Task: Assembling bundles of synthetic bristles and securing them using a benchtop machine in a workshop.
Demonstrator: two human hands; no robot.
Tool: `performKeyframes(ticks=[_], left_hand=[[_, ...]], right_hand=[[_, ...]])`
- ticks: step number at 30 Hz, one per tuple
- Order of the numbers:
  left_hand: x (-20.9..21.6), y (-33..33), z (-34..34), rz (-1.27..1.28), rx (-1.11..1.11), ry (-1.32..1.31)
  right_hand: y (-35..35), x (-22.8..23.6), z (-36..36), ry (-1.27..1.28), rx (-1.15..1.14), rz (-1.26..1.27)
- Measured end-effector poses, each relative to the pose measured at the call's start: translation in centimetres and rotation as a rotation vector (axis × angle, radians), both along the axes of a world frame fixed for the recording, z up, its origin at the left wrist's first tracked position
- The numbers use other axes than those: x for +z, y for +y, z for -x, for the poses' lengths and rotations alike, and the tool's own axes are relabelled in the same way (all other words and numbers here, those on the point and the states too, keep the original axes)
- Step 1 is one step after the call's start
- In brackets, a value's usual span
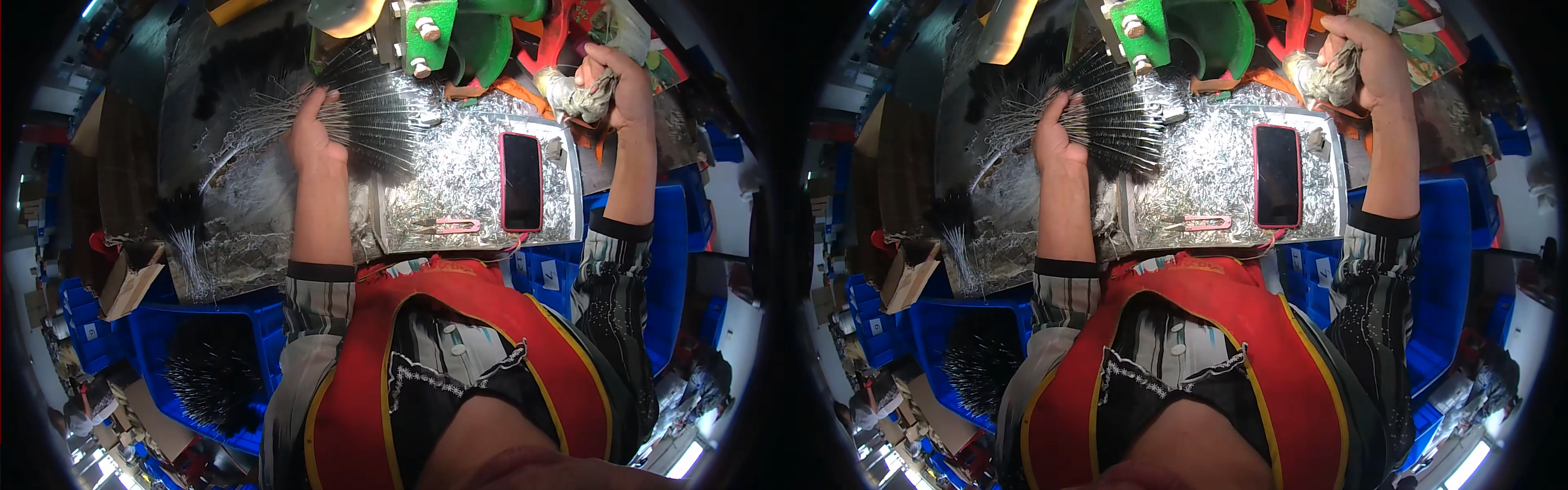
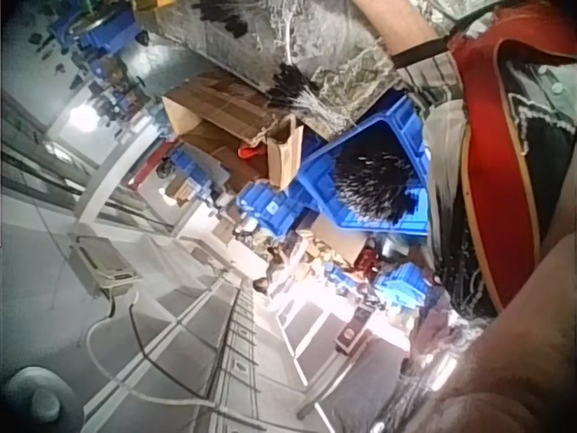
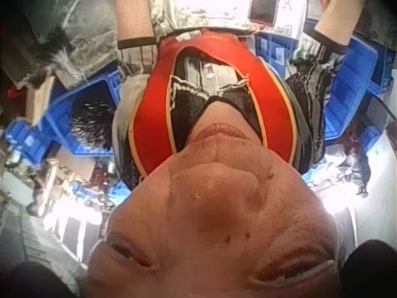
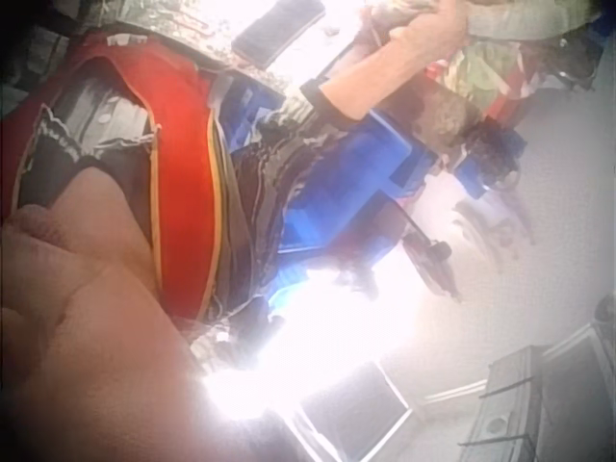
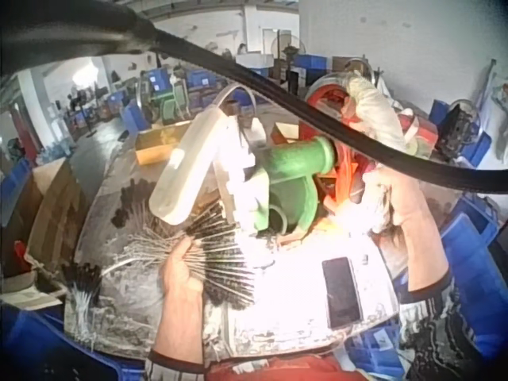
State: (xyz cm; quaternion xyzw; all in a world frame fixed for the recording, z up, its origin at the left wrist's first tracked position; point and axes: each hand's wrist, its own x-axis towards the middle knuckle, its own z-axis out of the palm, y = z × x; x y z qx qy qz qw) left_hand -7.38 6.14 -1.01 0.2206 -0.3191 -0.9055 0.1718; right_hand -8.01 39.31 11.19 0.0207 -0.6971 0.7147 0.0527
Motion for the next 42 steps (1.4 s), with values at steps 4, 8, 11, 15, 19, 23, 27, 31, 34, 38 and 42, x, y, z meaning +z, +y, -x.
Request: performKeyframes(ticks=[4,8,11,15,19,23,27,31,34,38,42], left_hand=[[0.4,0.0,0.0,-0.005,0.015,-0.024],[0.6,0.2,0.0,-0.025,0.007,-0.001],[0.5,0.1,0.0,-0.01,-0.002,0.017],[0.4,-1.4,-0.6,0.104,-0.22,-0.055],[-0.7,-2.6,-0.9,0.131,-0.37,-0.07],[-0.6,-2.4,-1.2,0.087,-0.366,-0.059],[-0.5,-1.9,-1.3,-0.065,-0.305,-0.045],[-1.2,-1.7,-0.6,-0.039,-0.237,-0.003],[-1.6,-1.7,-0.3,-0.005,-0.211,0.014],[-1.3,-1.4,-0.1,0.013,-0.194,0.013],[-0.7,-0.4,-0.1,0.075,-0.149,-0.02]], right_hand=[[-0.4,0.5,-0.1,-0.003,0.046,-0.008],[-0.3,-3.1,-0.1,0.276,-0.047,0.144],[1.7,-11.4,2.7,0.72,-0.188,-0.243],[0.6,-9.9,2.0,0.554,-0.093,0.034],[-0.3,-9.1,1.3,0.453,-0.093,0.017],[-0.6,-8.9,1.1,0.479,-0.058,-0.078],[-0.4,-9.1,0.9,0.447,-0.105,-0.091],[0.2,-6.6,0.6,0.131,-0.076,0.131],[-0.4,-3.2,0.1,0.05,-0.057,0.106],[-0.9,-1.6,-0.2,0.073,-0.021,0.06],[-0.6,-3.1,0.0,0.038,-0.073,0.094]])
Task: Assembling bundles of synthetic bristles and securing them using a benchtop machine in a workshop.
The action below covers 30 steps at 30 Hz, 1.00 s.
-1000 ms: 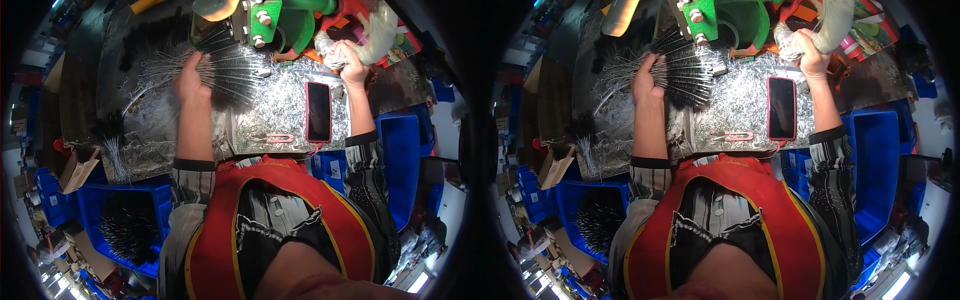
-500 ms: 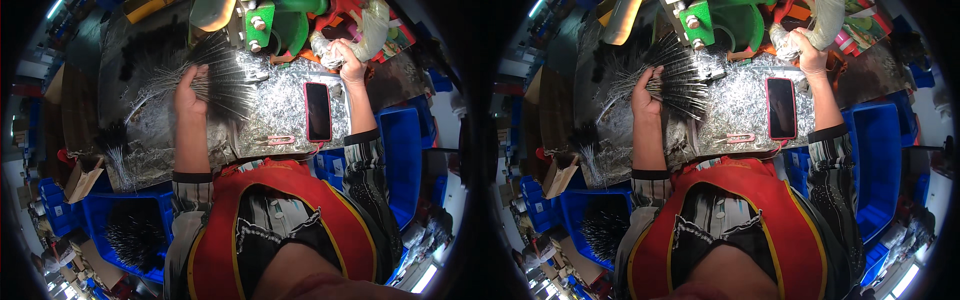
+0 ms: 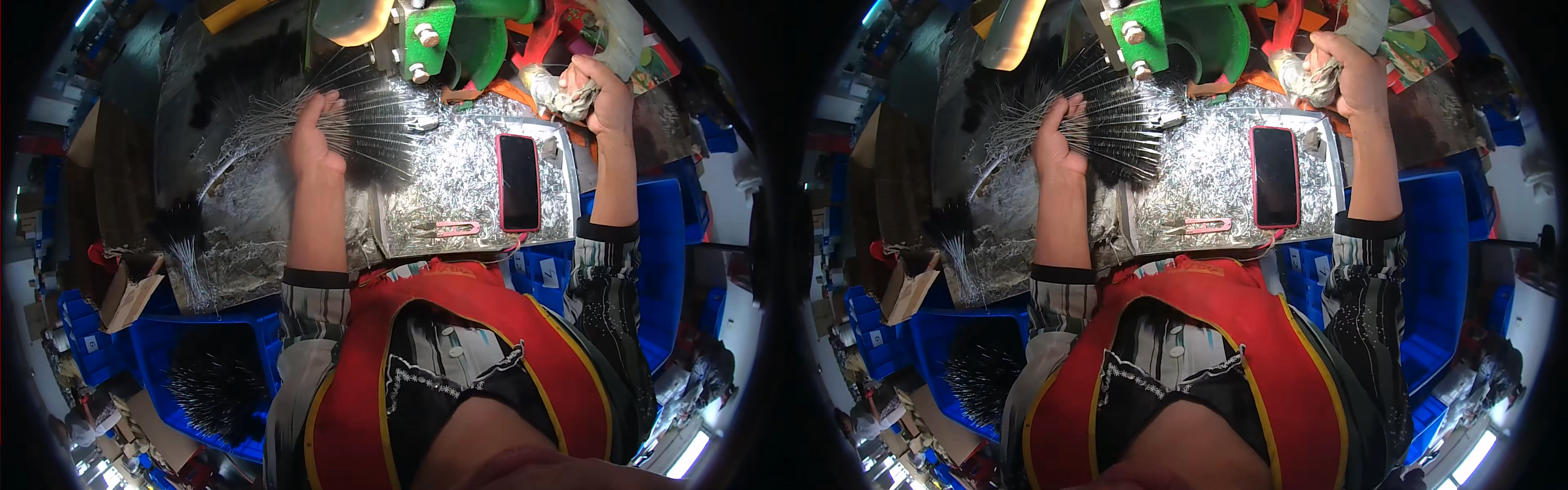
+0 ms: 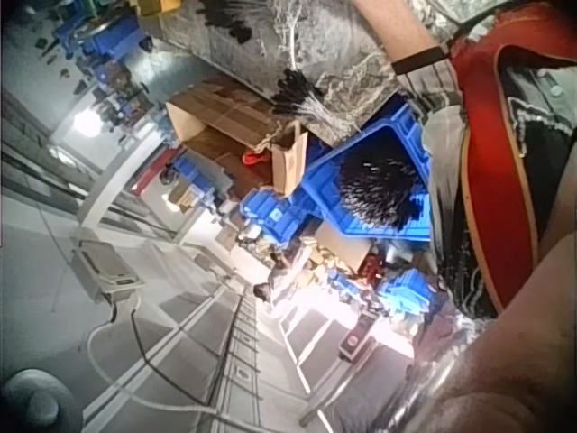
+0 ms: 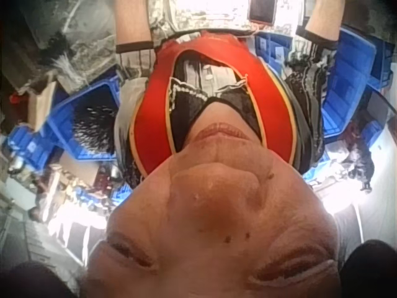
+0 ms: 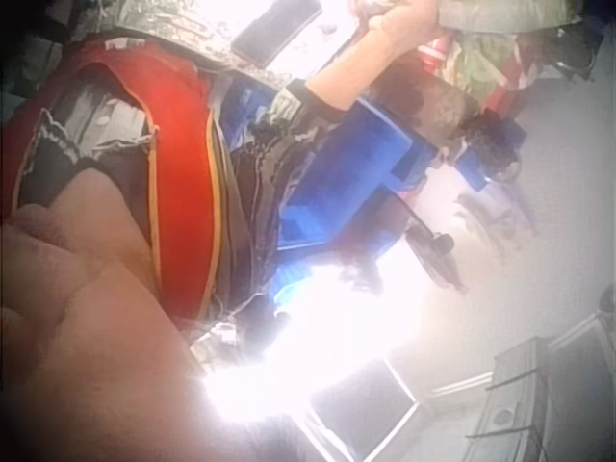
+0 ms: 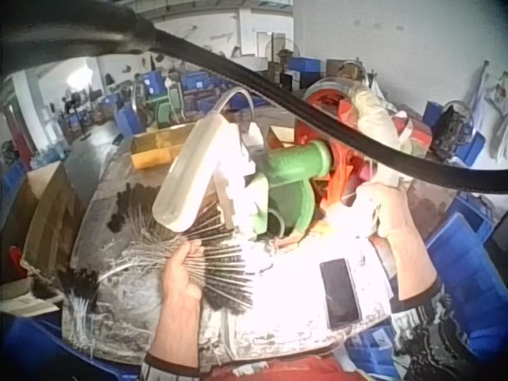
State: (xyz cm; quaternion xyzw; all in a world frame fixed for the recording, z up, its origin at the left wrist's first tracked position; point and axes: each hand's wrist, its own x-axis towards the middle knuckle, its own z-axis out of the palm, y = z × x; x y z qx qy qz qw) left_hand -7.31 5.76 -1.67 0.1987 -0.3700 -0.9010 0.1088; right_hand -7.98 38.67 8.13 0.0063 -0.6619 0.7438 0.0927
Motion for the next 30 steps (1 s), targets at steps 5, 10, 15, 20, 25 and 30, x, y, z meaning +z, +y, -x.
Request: performKeyframes(ticks=[5,10,15,20,25,30], left_hand=[[0.2,0.3,0.1,0.005,0.02,0.013],[0.1,0.2,0.0,0.021,0.049,0.011],[0.3,0.4,0.1,-0.026,0.062,0.035],[-0.3,0.0,0.2,-0.081,0.08,0.082],[-0.3,0.1,0.0,-0.09,0.134,0.086],[0.2,0.6,0.0,-0.091,0.146,0.061]], right_hand=[[-0.1,1.5,-0.3,-0.034,-0.002,-0.008],[-0.5,3.1,-0.3,0.004,0.079,-0.045],[-0.6,-4.2,0.3,0.414,-0.143,-0.115],[1.3,-4.6,1.4,0.125,-0.034,0.054],[0.0,-0.1,0.0,0.019,0.005,-0.035],[0.4,2.3,-0.1,-0.059,0.025,-0.042]])
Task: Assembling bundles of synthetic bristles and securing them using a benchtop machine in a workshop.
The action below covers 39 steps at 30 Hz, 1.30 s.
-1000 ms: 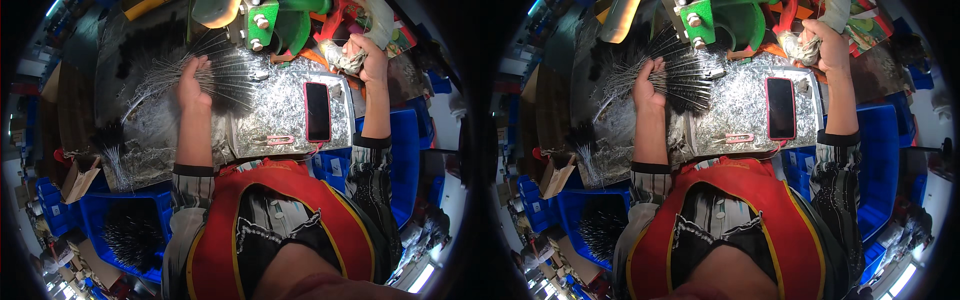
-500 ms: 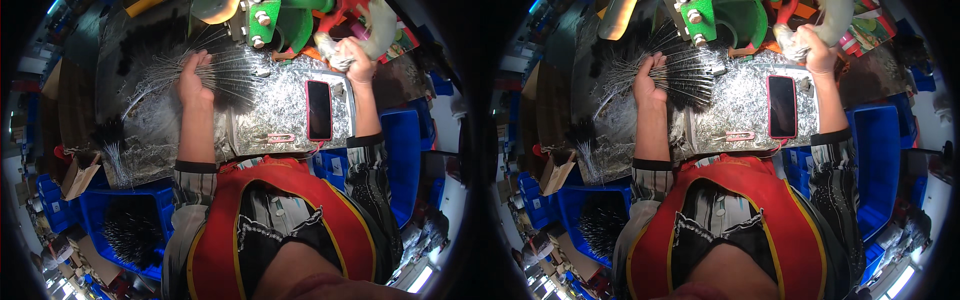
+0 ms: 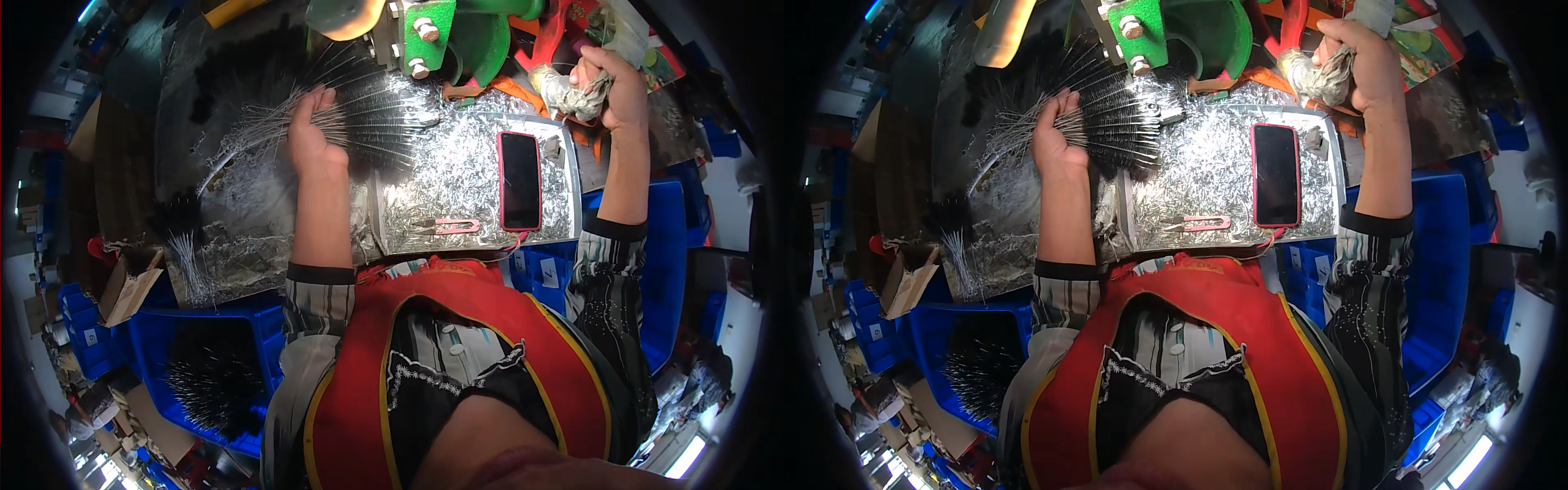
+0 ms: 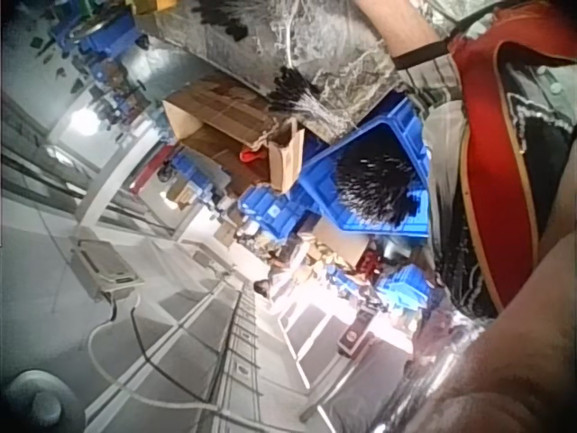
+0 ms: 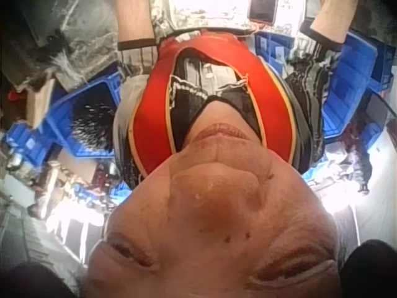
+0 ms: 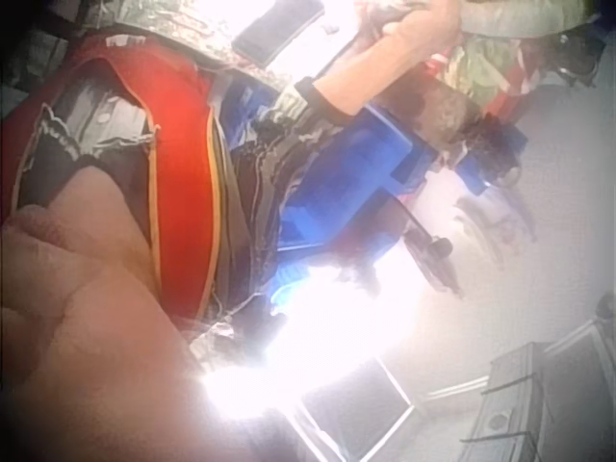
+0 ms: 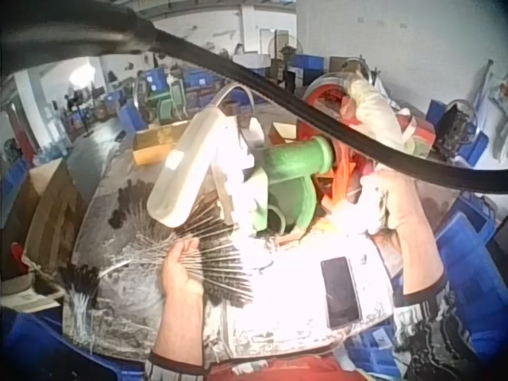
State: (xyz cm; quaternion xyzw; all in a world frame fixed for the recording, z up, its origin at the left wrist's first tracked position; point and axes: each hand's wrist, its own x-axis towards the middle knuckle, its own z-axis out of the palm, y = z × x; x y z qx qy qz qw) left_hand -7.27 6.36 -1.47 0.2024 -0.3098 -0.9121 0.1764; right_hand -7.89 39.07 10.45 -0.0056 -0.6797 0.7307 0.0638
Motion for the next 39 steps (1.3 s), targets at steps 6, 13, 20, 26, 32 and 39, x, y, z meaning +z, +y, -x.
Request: performKeyframes(ticks=[6,13,20,26,32,39], left_hand=[[0.0,-0.1,0.1,-0.017,0.047,0.003],[0.9,-0.6,-1.5,0.011,-0.044,-0.099],[0.8,-2.3,-2.8,0.24,-0.485,-0.088],[0.0,-2.5,-1.8,0.156,-0.448,-0.009],[-0.3,-2.0,-1.3,0.087,-0.264,0.019],[0.1,-1.4,-1.3,0.1,-0.183,-0.042]], right_hand=[[-0.1,-2.3,0.4,0.233,-0.021,0.111],[-0.6,-9.0,1.7,0.614,-0.113,0.107],[-0.1,-9.0,2.2,0.612,-0.011,0.023],[-0.1,-9.0,1.9,0.572,-0.022,-0.02],[-1.3,-2.9,-0.6,0.135,-0.093,0.086],[-0.7,-1.0,-0.4,0.131,-0.029,0.006]])
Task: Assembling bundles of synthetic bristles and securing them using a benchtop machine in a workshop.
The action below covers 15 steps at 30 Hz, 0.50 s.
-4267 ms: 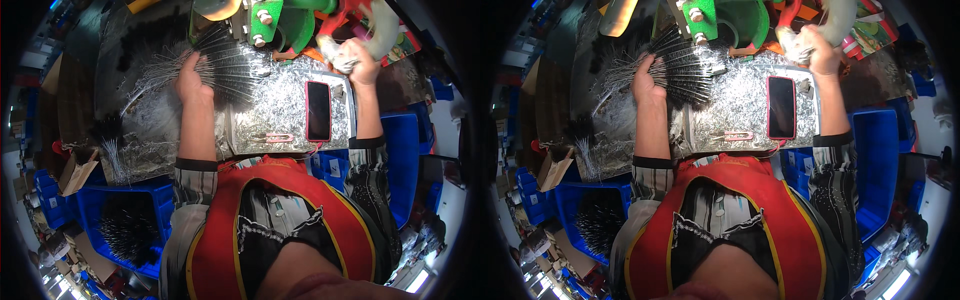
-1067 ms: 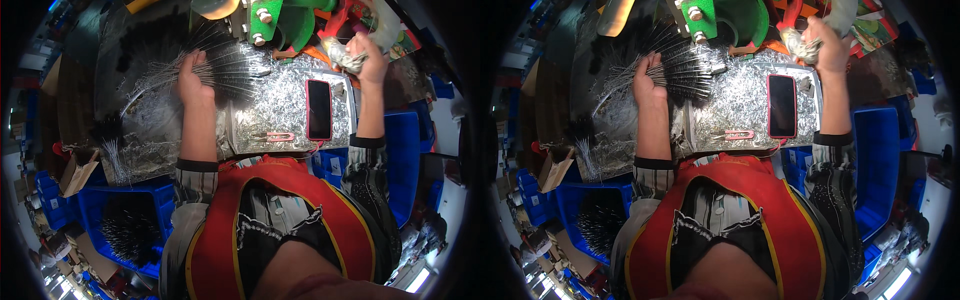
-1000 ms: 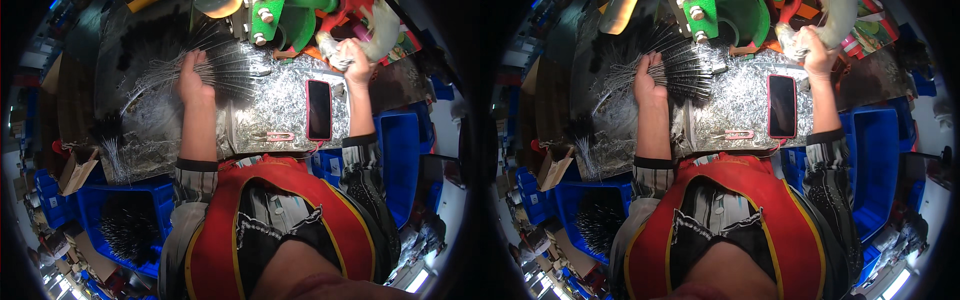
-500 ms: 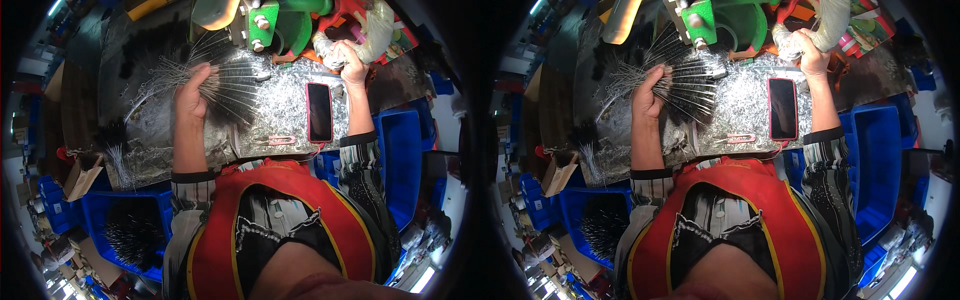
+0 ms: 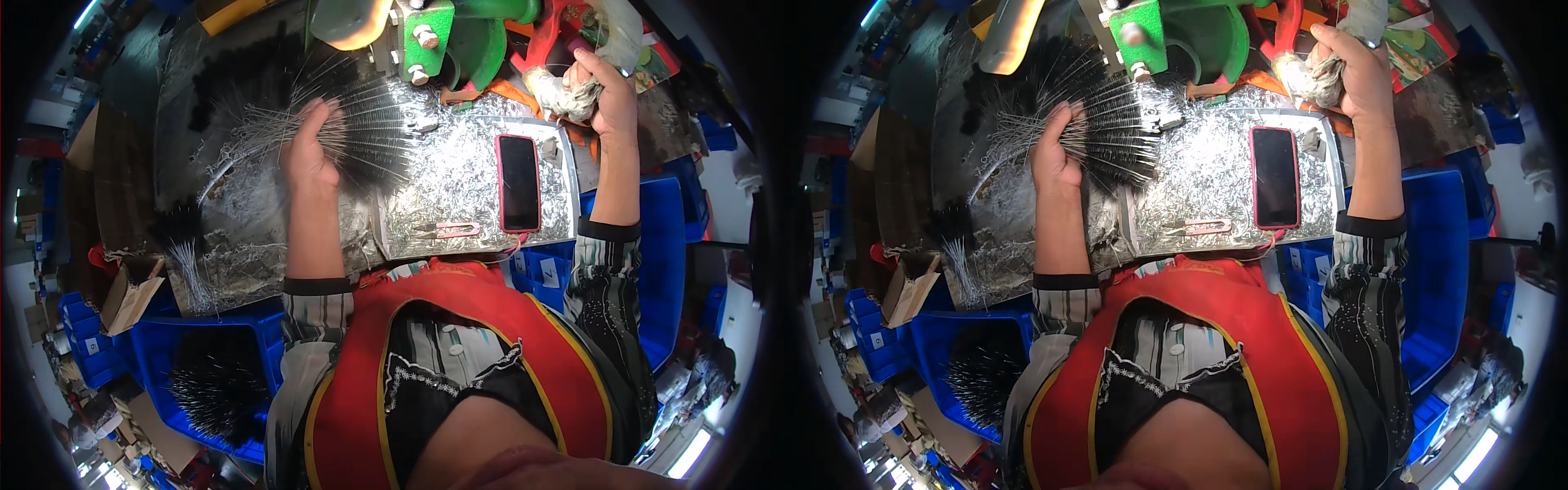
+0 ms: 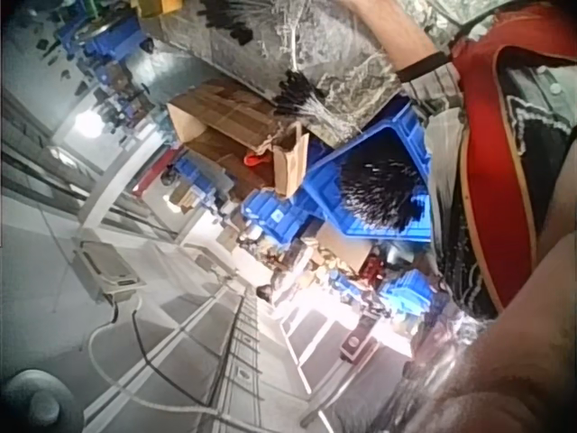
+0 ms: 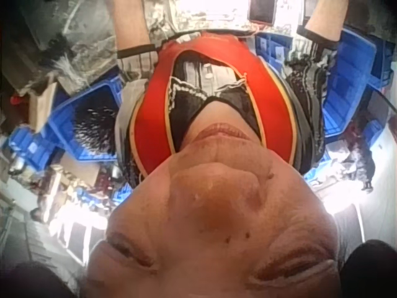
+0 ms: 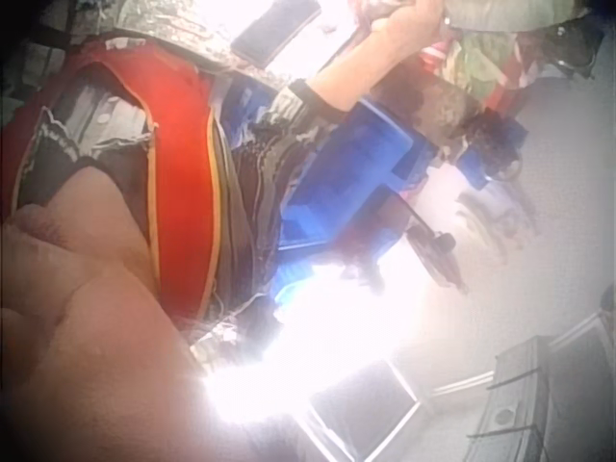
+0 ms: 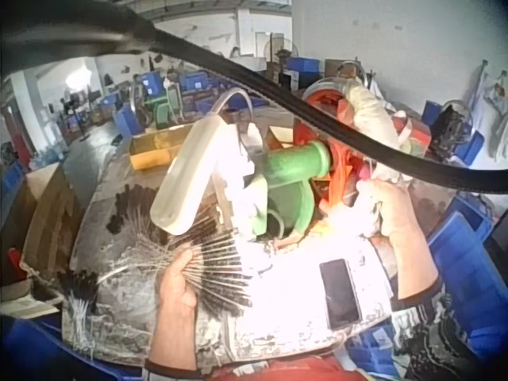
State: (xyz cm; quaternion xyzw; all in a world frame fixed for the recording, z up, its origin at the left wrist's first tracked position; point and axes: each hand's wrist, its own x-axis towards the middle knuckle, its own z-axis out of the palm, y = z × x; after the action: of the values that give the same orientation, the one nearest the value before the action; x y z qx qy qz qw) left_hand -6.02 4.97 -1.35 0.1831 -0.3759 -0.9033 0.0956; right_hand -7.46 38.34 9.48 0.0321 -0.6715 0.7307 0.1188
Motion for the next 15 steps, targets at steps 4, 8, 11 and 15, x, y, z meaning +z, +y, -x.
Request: performKeyframes(ticks=[4,8,11,15], left_hand=[[0.0,0.1,0.3,0.024,0.01,0.03],[-0.3,0.1,0.5,0.028,0.034,0.03],[-0.2,0.2,0.6,0.04,0.054,0.023],[-0.5,0.0,0.6,0.035,0.057,0.033]], right_hand=[[0.0,-1.0,0.2,-0.02,-0.045,0.022],[0.5,0.2,0.4,-0.086,0.008,0.013],[0.8,0.9,0.6,-0.026,0.046,-0.041],[-0.7,-3.1,0.1,0.232,-0.134,0.02]])
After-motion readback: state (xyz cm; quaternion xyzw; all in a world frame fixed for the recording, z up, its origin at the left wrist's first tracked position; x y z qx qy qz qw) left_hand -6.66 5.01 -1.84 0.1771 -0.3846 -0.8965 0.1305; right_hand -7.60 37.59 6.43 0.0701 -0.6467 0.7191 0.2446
